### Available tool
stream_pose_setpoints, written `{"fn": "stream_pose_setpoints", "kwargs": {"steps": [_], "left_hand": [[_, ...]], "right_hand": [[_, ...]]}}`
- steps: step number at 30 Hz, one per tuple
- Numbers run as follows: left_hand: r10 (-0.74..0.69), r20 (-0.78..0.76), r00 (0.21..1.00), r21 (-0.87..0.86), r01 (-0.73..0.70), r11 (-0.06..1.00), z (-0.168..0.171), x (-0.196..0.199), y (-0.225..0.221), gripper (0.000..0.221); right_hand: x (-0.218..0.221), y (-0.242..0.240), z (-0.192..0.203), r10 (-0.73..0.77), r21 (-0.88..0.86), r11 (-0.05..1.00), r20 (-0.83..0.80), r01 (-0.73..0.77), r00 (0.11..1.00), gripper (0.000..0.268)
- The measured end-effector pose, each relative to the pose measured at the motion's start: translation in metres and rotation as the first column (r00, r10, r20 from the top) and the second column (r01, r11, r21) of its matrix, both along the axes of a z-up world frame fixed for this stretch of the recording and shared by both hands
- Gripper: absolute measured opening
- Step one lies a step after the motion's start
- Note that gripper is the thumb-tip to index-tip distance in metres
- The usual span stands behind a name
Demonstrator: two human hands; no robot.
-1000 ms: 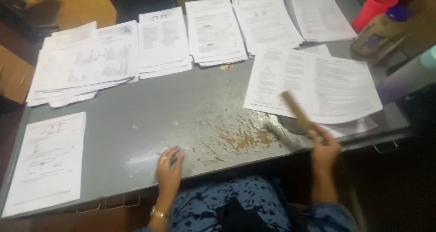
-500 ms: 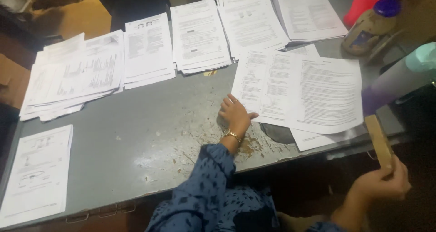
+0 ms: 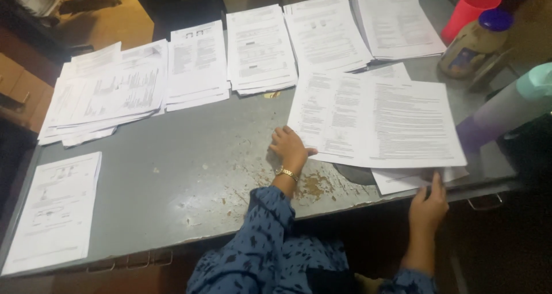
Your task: Sorting and organizing printed documents on a desk
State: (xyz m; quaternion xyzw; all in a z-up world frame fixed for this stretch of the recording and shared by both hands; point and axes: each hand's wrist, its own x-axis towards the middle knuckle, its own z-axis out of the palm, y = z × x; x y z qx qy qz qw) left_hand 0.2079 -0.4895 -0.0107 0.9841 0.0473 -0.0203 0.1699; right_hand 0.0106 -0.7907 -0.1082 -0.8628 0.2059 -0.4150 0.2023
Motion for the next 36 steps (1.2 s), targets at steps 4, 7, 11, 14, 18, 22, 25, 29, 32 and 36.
{"fn": "stream_pose_setpoints", "kwargs": {"steps": [4,7,11,14,18,22,25,29,32,36], "left_hand": [[0.157,-0.176,0.972,0.035,-0.153,0.988,-0.041,0.023,0.039,0.135],[0.114,-0.102,0.988,-0.159,-0.130,0.979,-0.065,0.017,0.078,0.125],[0.101,-0.014,0.995,-0.382,-0.099,0.919,-0.039,-0.034,0.112,0.033],[0.122,-0.028,0.992,-0.653,-0.110,0.749,-0.017,-0.078,0.131,0.024],[0.209,0.263,0.942,-0.807,0.096,0.583,-0.011,-0.157,0.162,0.030],[0.085,0.452,0.888,-0.741,0.321,0.590,0.044,-0.239,0.193,0.027],[-0.258,0.600,0.757,-0.649,0.649,0.397,0.080,-0.256,0.214,0.047],[-0.290,0.466,0.836,-0.454,0.507,0.733,0.018,-0.246,0.243,0.038],[-0.363,0.398,0.843,-0.312,0.496,0.811,-0.020,-0.233,0.254,0.052],[-0.376,0.409,0.832,-0.242,0.496,0.834,-0.022,-0.224,0.245,0.055]], "right_hand": [[0.000,0.017,0.023,0.010,0.067,0.998,0.102,-0.017,0.995,0.045],[-0.006,0.060,0.080,-0.036,0.122,0.992,0.202,0.011,0.979,0.092],[-0.002,0.123,0.098,0.120,-0.155,0.984,0.252,-0.083,0.960,0.060],[0.000,0.195,0.076,0.445,-0.042,0.895,0.131,-0.444,0.886,0.060],[-0.020,0.278,0.061,0.624,-0.180,0.710,-0.285,-0.681,0.727,0.105],[-0.044,0.315,0.013,0.774,0.143,0.630,-0.025,-0.764,0.633,0.079],[-0.034,0.320,-0.008,0.666,0.459,0.633,0.089,-0.624,0.741,0.023],[-0.032,0.320,0.019,0.408,0.911,0.377,0.001,-0.170,0.913,0.037],[-0.046,0.306,0.045,0.353,0.908,0.414,-0.097,-0.062,0.931,0.043],[-0.070,0.285,0.074,0.379,0.973,0.194,0.040,-0.122,0.925,0.056]]}}
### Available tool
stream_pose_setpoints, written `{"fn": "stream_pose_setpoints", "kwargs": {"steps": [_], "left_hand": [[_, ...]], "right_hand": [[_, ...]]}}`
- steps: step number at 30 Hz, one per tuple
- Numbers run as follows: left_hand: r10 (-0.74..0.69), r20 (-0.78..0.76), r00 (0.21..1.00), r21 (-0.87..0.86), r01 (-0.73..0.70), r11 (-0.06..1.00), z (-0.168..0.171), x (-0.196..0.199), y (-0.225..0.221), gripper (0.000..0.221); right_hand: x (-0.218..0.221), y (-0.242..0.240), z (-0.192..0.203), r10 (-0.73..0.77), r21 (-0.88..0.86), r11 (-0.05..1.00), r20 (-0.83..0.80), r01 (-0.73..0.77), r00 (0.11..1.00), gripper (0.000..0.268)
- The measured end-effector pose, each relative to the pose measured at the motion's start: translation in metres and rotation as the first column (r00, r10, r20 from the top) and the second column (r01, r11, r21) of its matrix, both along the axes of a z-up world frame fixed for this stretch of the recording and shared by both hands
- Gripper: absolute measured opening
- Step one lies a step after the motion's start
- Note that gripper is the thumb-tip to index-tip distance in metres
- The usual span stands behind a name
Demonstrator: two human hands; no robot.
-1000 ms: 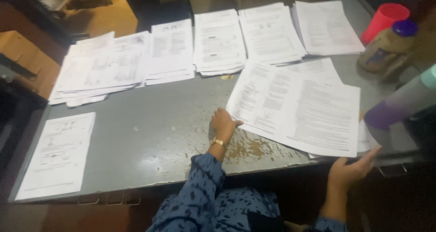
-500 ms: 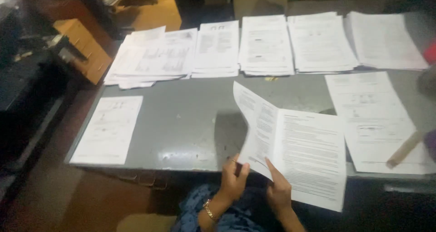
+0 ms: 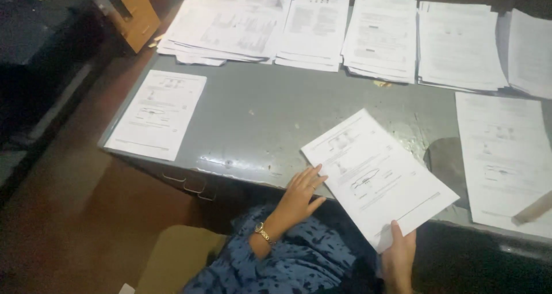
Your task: Sorting and organizing printed documents on a desk
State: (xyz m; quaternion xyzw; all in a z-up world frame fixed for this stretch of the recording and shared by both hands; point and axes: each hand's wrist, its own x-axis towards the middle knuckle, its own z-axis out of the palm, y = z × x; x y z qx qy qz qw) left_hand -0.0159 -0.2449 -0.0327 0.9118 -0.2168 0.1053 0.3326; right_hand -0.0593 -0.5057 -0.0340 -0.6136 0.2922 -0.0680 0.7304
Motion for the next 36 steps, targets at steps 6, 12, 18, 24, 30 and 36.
{"fn": "stream_pose_setpoints", "kwargs": {"steps": [6,12,18,24,30,36], "left_hand": [[0.029,0.012,1.000,0.325,-0.031,0.945,-0.045,0.033,-0.009,0.078],[0.023,0.059,0.998,0.254,-0.037,0.966,-0.047,0.030,-0.007,0.073],[0.034,0.064,0.997,0.266,-0.050,0.963,-0.044,0.028,-0.006,0.075],[0.031,0.053,0.998,0.219,-0.042,0.975,-0.035,0.027,-0.006,0.072],[0.097,-0.022,0.995,-0.009,-0.097,0.995,-0.032,0.030,-0.005,0.045],[0.357,-0.053,0.932,0.027,-0.356,0.934,-0.026,0.055,-0.006,0.059]], "right_hand": [[-0.024,-0.070,-0.043,-0.070,-0.362,0.923,0.173,0.130,0.982,0.070],[-0.026,-0.080,-0.034,0.013,0.115,0.993,-0.279,0.020,0.960,0.081],[-0.040,-0.102,-0.107,0.180,0.052,0.983,-0.172,-0.173,0.969,0.032],[-0.043,-0.102,-0.109,0.166,0.123,0.981,-0.119,-0.151,0.979,0.039],[-0.045,-0.106,-0.116,0.218,0.132,0.969,-0.062,-0.209,0.974,0.037],[-0.044,-0.103,-0.112,0.196,0.147,0.973,-0.128,-0.177,0.972,0.034]]}}
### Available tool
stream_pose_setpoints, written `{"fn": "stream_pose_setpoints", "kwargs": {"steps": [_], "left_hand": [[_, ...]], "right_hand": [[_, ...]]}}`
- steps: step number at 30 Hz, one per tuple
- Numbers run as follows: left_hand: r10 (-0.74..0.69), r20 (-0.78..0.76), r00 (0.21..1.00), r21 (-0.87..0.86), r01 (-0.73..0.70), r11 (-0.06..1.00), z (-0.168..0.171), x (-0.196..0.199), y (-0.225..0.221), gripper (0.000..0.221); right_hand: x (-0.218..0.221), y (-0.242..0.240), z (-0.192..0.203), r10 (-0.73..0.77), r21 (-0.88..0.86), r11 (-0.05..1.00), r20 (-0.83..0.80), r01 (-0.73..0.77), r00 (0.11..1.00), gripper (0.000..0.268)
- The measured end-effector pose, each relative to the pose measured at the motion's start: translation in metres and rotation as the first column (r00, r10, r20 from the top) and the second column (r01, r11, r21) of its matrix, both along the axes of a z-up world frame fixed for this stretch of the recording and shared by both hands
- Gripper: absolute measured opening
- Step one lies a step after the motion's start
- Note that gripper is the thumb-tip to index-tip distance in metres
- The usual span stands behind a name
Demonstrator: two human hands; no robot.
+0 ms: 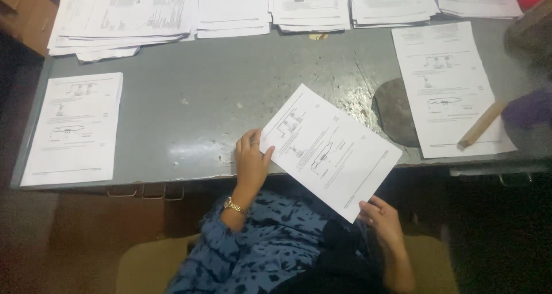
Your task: Sorting and organizing printed documents on a desk
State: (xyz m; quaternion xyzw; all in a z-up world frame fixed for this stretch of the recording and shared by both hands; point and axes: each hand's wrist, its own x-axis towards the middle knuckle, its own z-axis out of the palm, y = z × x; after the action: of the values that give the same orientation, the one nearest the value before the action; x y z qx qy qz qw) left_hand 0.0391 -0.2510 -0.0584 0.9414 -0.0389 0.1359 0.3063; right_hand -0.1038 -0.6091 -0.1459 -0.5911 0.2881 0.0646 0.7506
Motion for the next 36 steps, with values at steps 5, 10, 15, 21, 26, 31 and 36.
{"fn": "stream_pose_setpoints", "kwargs": {"steps": [5,10,15,21,26,31,36], "left_hand": [[0.046,-0.191,0.981,0.130,-0.022,0.991,0.010,0.021,-0.007,0.065],[0.047,-0.202,0.978,0.101,-0.026,0.995,0.003,0.026,-0.002,0.060],[0.064,-0.085,0.994,-0.008,-0.065,0.998,0.008,0.019,0.003,0.032],[0.080,-0.277,0.957,-0.264,-0.156,0.952,0.039,0.015,0.018,0.011],[-0.068,-0.181,0.981,-0.581,-0.051,0.813,0.004,0.022,0.046,0.007],[-0.148,-0.262,0.954,-0.893,-0.181,0.413,-0.011,0.032,0.065,0.053],[-0.140,0.031,0.990,-0.990,0.050,0.133,-0.084,0.071,0.106,0.023]], "right_hand": [[0.001,0.010,0.031,-0.019,-0.092,0.996,-0.077,0.012,0.997,0.038],[-0.003,0.005,0.028,-0.007,-0.072,0.997,-0.046,0.004,0.999,0.037],[-0.004,0.006,0.029,-0.007,-0.057,0.998,0.046,0.010,0.999,0.015],[0.002,-0.004,0.002,-0.118,-0.128,0.985,-0.034,0.113,0.992,0.037],[0.015,0.032,0.084,-0.130,-0.299,0.942,0.095,0.153,0.987,0.067],[0.021,0.055,0.120,0.104,-0.614,0.773,0.370,0.159,0.923,0.103],[0.025,0.093,0.141,0.571,-0.730,0.642,0.658,0.233,0.491,0.019]]}}
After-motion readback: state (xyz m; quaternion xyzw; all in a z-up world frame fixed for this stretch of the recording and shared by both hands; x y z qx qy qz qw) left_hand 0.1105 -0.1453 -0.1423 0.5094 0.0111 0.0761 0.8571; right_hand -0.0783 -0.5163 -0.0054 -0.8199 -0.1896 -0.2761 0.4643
